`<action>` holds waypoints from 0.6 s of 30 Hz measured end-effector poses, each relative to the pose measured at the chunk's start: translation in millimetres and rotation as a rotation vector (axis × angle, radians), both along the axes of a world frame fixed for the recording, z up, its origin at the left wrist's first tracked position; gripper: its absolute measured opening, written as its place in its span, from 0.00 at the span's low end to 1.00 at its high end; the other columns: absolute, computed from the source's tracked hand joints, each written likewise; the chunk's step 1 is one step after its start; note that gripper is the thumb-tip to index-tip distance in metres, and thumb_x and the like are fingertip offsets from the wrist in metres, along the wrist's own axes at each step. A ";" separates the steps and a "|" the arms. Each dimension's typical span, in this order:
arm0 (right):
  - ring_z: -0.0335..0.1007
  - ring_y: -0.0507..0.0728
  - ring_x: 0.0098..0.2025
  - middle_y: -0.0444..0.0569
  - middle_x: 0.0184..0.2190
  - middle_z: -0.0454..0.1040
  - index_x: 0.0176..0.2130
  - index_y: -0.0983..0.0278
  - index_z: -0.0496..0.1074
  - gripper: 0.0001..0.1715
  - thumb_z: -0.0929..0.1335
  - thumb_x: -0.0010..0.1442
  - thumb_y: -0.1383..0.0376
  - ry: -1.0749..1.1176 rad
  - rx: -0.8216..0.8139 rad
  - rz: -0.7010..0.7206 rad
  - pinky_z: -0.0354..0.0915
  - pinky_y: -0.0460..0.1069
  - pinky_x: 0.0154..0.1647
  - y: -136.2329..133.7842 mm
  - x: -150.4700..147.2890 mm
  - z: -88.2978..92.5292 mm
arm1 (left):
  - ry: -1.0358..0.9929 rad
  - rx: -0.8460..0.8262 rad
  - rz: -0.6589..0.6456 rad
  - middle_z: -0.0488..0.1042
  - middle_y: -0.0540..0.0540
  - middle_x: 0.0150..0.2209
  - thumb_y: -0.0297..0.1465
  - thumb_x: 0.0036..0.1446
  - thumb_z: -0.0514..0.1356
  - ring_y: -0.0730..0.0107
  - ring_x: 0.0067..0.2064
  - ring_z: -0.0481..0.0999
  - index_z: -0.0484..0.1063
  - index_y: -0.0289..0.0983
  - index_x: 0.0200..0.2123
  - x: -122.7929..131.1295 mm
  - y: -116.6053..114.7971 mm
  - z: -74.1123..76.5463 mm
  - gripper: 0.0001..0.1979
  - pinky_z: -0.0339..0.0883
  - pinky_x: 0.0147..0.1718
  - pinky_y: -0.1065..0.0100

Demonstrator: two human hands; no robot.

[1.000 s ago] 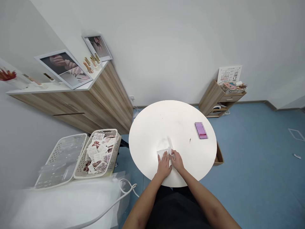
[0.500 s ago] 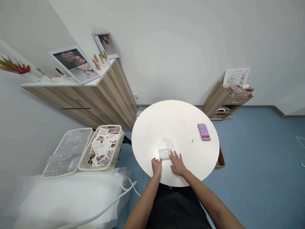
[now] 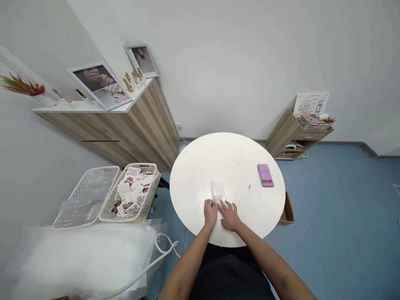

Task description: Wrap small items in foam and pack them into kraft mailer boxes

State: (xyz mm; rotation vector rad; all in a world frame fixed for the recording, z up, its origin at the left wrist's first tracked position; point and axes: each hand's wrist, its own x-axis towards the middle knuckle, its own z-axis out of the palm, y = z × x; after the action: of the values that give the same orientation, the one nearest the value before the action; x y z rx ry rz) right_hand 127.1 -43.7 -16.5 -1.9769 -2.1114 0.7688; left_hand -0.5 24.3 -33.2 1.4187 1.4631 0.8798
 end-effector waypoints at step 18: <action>0.66 0.57 0.55 0.50 0.54 0.70 0.58 0.60 0.59 0.37 0.57 0.49 0.75 0.535 -0.028 -0.211 0.62 0.56 0.57 9.5 36.1 15.9 | 0.652 0.531 -0.739 0.60 0.39 0.65 0.22 0.58 0.46 0.56 0.67 0.57 0.53 0.36 0.66 -11.0 -26.0 -12.9 0.31 0.56 0.63 0.47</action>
State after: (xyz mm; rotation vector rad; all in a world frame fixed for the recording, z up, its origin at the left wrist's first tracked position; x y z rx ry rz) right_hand 163.1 -34.2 -0.7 -1.7163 -1.5668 1.1328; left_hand -11.5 -1.7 -46.1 2.5900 0.9852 0.3307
